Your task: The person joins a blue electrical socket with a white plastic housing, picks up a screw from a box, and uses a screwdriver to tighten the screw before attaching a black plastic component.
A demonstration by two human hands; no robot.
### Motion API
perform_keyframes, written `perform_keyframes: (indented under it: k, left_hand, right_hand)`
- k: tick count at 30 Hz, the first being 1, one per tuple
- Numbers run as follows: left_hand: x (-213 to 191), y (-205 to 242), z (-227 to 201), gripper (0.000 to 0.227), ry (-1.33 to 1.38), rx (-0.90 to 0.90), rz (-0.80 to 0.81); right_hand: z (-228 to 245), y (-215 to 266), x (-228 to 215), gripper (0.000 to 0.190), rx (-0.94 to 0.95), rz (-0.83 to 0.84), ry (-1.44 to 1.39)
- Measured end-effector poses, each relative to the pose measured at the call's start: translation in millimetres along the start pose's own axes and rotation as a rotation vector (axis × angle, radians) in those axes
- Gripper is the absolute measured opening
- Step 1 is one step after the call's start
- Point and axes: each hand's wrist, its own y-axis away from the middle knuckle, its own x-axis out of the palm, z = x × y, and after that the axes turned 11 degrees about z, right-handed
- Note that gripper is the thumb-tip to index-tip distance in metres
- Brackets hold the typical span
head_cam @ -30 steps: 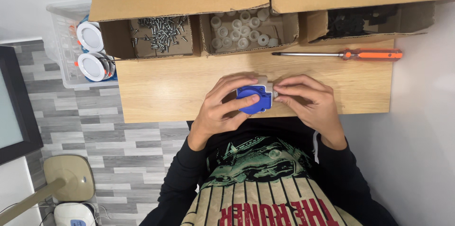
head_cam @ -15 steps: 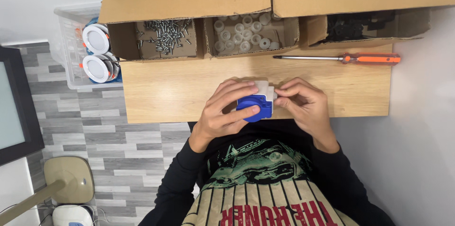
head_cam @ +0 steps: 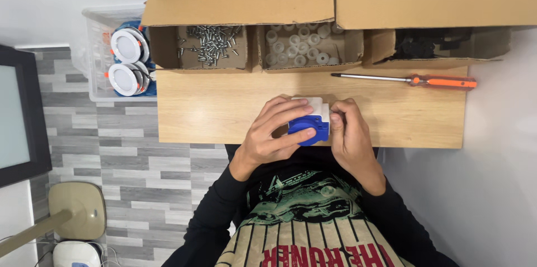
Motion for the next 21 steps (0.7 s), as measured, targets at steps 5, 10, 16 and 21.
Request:
perform_keyframes:
  k: [5,10,16,21]
  left_hand:
    - [-2.6,0.2,-1.0,0.02,-0.056,-0.048,0.068]
    - [-4.1,6.0,-3.5,0.026,-0.062,-0.103,0.124]
    - [-10.9,19.5,-0.3,0.046,-0.165,-0.138,0.384]
    - [-5.8,12.7,-0.1,0.044,-0.167,-0.133,0.369]
  right_hand:
    - [-1.9,-3.8,-5.0,0.019,0.049,0.02,0.073]
    - [-7.9,-1.0,-43.7,0.011,-0.064,-0.03,0.211]
    - [-8.8,25.8,-114.4,0.015,-0.008,-0.293,0.518]
    - [-22.0,27.2,-137.7,0.024,-0.005,-0.281,0.688]
